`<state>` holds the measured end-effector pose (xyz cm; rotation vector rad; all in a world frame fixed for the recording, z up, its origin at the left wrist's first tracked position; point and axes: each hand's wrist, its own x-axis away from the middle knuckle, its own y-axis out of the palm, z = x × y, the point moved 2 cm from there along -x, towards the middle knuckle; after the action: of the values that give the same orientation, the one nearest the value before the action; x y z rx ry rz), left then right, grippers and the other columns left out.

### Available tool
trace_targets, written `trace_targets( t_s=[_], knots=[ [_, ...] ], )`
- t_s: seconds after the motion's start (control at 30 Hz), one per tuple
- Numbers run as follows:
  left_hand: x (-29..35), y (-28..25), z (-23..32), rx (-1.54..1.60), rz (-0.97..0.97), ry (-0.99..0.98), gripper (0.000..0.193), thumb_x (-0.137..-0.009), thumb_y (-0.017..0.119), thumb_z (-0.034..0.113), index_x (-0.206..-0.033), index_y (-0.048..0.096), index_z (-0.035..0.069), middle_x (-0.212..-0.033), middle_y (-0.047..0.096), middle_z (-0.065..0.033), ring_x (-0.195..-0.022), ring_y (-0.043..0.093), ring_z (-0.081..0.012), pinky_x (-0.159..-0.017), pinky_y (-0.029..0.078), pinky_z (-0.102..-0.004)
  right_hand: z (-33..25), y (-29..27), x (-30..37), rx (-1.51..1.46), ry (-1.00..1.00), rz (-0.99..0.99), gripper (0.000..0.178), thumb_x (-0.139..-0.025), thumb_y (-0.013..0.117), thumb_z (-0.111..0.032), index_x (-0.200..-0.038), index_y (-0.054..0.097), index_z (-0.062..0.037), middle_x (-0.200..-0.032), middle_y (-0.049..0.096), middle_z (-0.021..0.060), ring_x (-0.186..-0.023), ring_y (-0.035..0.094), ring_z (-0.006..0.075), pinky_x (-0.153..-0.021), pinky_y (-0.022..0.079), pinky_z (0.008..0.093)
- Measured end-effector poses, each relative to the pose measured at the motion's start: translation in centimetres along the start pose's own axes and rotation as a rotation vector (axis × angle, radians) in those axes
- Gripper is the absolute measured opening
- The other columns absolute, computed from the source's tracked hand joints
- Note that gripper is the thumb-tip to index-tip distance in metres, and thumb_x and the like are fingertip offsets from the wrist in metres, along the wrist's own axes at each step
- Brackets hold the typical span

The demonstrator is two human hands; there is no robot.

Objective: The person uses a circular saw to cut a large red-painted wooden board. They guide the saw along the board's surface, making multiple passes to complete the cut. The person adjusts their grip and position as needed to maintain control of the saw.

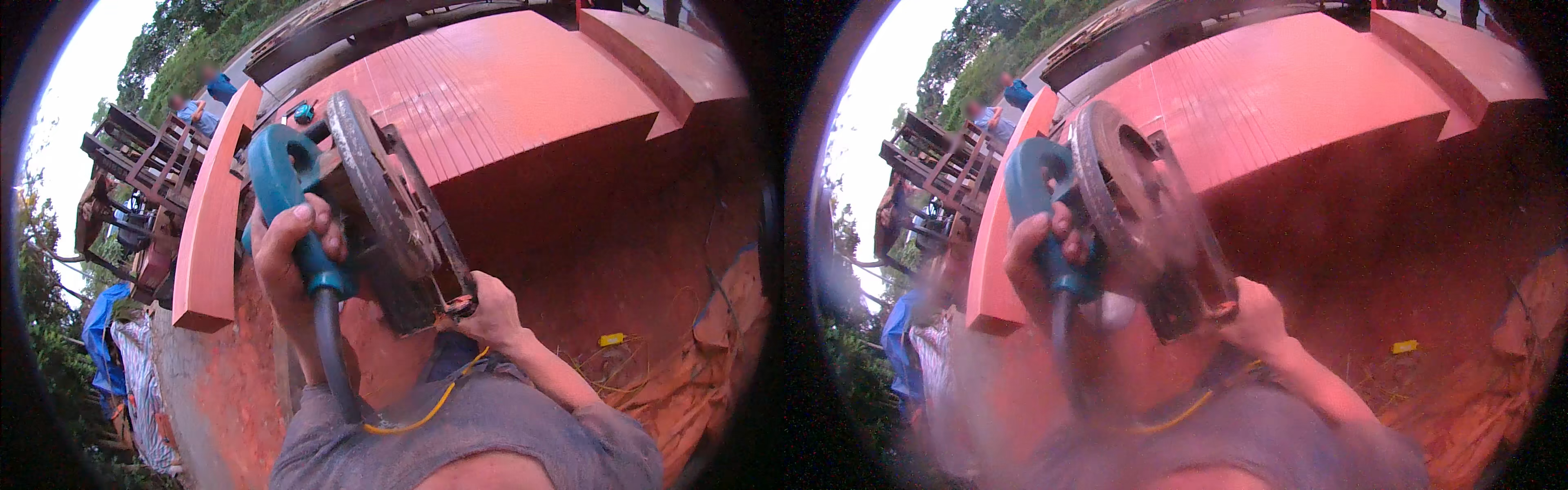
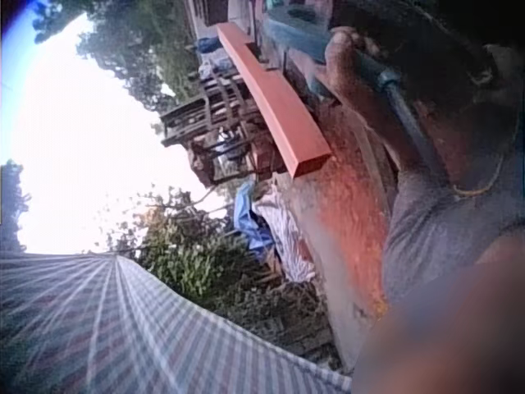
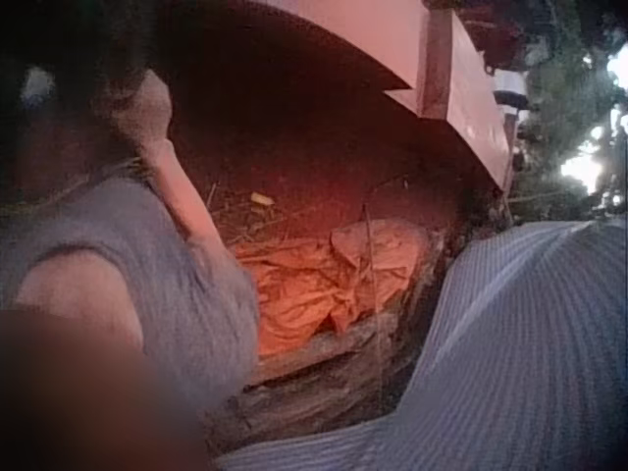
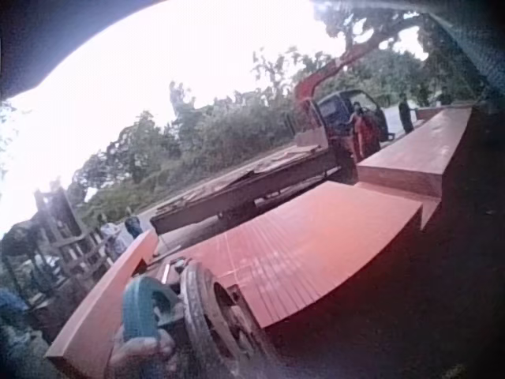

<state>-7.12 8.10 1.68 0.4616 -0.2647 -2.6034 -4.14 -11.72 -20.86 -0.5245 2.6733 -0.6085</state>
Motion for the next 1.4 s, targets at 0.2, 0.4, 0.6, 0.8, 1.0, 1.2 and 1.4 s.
trace_targets(
  t_s=[0.2, 0.4, 0.6, 0.8, 1.0, 1.2, 1.4],
  knots=[
    [-0.2, -0.6, -2.2, 0.003, -0.019, -0.181, 0.047, -0.093, 0.062, 0.022, -0.132, 0.046, 0.001, -0.083, 0.055, -0.0068, -0.059, 0.055, -0.0142, -0.053, 0.048, -0.0286, 0.3, -1.0, 4.1, 0.02, 0.004, 0.054, 0.064, -0.055, 0.097, -0.044, -0.092, 0.06, -0.0061, -0.075, 0.062, 0.0103, -0.074, 0.064, 0.0351, -0.067, 0.052, 0.0433],
    [-2.8, -1.1, -4.5, 0.046, -0.046, -0.268, 0.025, -0.092, 0.064, 0.022, -0.101, 0.051, 0.003, -0.081, 0.057, -0.0078, -0.06, 0.058, -0.0157, -0.053, 0.05, -0.0315, 0.4, -1.3, 4.5, 0.015, 0.084, 0.039, 0.064, -0.055, 0.097, -0.045, -0.086, 0.056, -0.0068, -0.074, 0.059, 0.011, -0.072, 0.063, 0.0343, -0.066, 0.05, 0.0438],
    [-4.9, -1.9, -6.5, 0.067, -0.056, -0.33, 0.024, -0.094, 0.063, 0.024, -0.101, 0.051, 0.004, -0.081, 0.058, -0.008, -0.061, 0.058, -0.0161, -0.053, 0.049, -0.0326, 1.5, 0.1, 3.9, 0.047, 0.085, 0.074, 0.067, -0.055, 0.097, -0.047, -0.084, 0.052, -0.0063, -0.073, 0.057, 0.0111, -0.07, 0.061, 0.034, -0.065, 0.049, 0.0444],
    [-5.7, -2.2, -7.1, 0.051, -0.01, -0.355, 0.041, -0.098, 0.061, 0.03, -0.123, 0.051, 0.0, -0.082, 0.056, -0.0056, -0.057, 0.053, -0.0122, -0.049, 0.046, -0.0267, 1.0, -0.1, 3.1, 0.127, 0.037, 0.04, 0.098, -0.054, 0.096, -0.048, -0.123, 0.053, 0.0059, -0.085, 0.06, 0.0158, -0.08, 0.063, 0.0347, -0.071, 0.051, 0.0449],
    [-8.0, -3.0, -7.5, 0.232, -0.12, -0.427, 0.039, -0.103, 0.056, 0.035, -0.125, 0.052, 0.003, -0.078, 0.058, -0.0086, -0.056, 0.058, -0.0165, -0.05, 0.05, -0.0307, 1.3, 0.2, 2.5, 0.166, 0.037, -0.034, 0.114, -0.057, 0.095, -0.049, -0.139, 0.043, 0.0116, -0.093, 0.064, 0.0192, -0.085, 0.065, 0.0351, -0.075, 0.053, 0.0455],
    [-6.6, -3.3, -7.5, 0.011, -0.115, -0.236, 0.048, -0.1, 0.057, 0.041, -0.119, 0.054, -0.002, -0.083, 0.064, -0.0141, -0.06, 0.061, -0.0208, -0.057, 0.053, -0.0329, 2.1, 1.2, 2.8, 0.104, -0.01, 0.011, 0.109, -0.058, 0.094, -0.048, -0.136, 0.046, 0.011, -0.091, 0.065, 0.0192, -0.083, 0.067, 0.0356, -0.074, 0.054, 0.0449],
    [-4.8, -3.9, -8.8, 0.196, -0.218, -0.196, 0.051, -0.096, 0.06, 0.04, -0.117, 0.053, -0.006, -0.074, 0.058, -0.0132, -0.061, 0.061, -0.0238, -0.057, 0.051, -0.0347, 1.4, 3.1, 3.2, 0.081, 0.095, -0.026, 0.109, -0.058, 0.094, -0.049, -0.136, 0.047, 0.0107, -0.086, 0.066, 0.0181, -0.081, 0.068, 0.0362, -0.071, 0.055, 0.0456]
  ],
)
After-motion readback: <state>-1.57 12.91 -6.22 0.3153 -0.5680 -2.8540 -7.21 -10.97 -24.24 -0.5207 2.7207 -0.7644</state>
